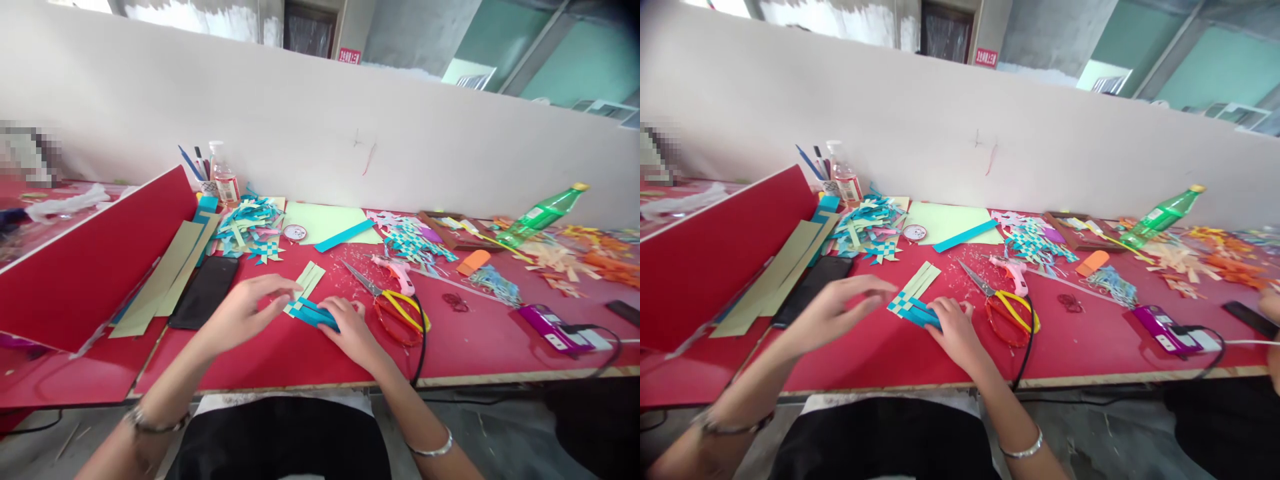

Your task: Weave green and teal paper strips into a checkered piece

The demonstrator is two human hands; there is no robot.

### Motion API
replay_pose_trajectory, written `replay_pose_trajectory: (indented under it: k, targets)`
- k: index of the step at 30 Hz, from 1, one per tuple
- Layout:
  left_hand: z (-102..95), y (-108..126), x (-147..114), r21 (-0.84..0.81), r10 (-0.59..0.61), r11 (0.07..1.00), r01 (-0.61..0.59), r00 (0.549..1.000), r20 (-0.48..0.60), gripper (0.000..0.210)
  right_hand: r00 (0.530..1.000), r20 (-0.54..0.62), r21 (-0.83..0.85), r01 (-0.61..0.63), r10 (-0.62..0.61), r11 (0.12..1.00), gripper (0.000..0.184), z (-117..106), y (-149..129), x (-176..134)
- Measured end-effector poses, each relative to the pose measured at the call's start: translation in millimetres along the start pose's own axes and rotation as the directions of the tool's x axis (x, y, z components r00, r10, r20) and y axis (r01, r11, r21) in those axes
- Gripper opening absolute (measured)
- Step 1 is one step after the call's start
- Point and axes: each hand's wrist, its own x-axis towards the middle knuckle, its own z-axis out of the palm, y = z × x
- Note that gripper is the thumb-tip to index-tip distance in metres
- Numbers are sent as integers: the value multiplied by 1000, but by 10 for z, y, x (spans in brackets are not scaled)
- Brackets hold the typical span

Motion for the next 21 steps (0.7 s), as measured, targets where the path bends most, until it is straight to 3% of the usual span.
replay_pose_trajectory:
  k: [3,5,8,12,17,21]
  targets:
    - [90,-136,-38,145,116,975,-166,947,301,35,1000,-24,-18,-3,3,1000,22,30,-27,-34]
    - [153,-223,-134,260,124,933,-248,902,414,42,999,-37,-66,-6,3,998,23,37,-39,-55]
    - [195,-244,-321,372,127,885,-281,913,388,48,997,-77,-132,-20,10,991,25,34,-47,-91]
    - [151,-93,-494,427,123,864,-269,933,337,44,994,-114,-106,-13,1,994,29,11,-90,-125]
    - [128,8,-525,415,81,881,-227,937,340,37,994,34,-48,108,-107,993,34,-13,-212,-67]
    - [184,-19,-514,437,68,873,-216,942,330,38,971,137,-92,211,-198,973,40,-1,-251,89]
